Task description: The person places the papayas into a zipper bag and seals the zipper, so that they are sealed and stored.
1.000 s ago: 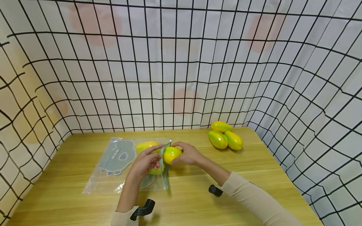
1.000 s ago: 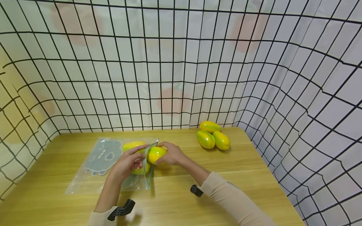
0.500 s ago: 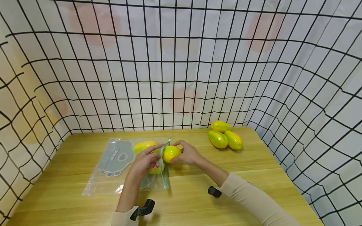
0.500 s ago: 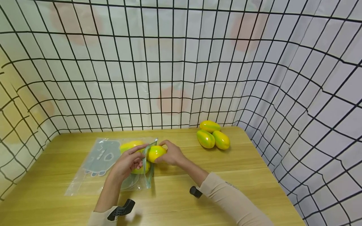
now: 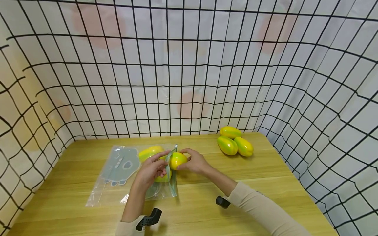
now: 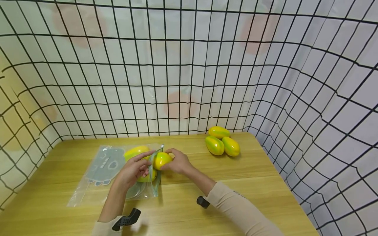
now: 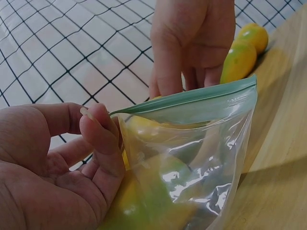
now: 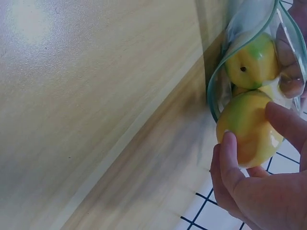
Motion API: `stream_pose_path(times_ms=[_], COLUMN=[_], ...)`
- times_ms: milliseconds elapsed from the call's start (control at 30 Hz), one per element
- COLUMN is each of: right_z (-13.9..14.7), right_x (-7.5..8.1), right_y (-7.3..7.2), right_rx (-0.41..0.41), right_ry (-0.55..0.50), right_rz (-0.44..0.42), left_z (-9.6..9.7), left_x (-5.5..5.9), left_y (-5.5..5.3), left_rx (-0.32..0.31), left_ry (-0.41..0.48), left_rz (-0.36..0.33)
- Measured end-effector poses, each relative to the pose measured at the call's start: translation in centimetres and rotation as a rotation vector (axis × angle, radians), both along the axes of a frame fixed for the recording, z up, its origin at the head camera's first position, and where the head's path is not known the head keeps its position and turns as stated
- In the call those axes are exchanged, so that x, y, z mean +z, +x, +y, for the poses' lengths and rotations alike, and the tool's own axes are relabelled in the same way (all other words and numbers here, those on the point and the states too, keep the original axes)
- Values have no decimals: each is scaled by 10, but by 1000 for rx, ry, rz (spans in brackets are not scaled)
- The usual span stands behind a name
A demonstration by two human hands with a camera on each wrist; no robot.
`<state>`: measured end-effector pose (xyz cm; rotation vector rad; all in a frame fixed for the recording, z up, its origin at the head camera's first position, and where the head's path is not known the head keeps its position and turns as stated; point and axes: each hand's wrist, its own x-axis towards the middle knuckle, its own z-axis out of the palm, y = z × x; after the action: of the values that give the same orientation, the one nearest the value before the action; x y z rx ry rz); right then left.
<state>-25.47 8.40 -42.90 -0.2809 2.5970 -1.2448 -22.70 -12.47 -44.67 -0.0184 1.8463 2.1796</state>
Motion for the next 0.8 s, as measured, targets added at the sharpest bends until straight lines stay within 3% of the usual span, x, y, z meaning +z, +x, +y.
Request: stream_pose_path(times_ms=[800], right_z=[-4], right_x=[-5], right_y=[1], right_rx=[-21], right_ry=[-88], right_rz=[-8], left_z=[1], left_x=[0], left_y=[1], left_rx=[3], left_ry=[10], left_rz=[-12])
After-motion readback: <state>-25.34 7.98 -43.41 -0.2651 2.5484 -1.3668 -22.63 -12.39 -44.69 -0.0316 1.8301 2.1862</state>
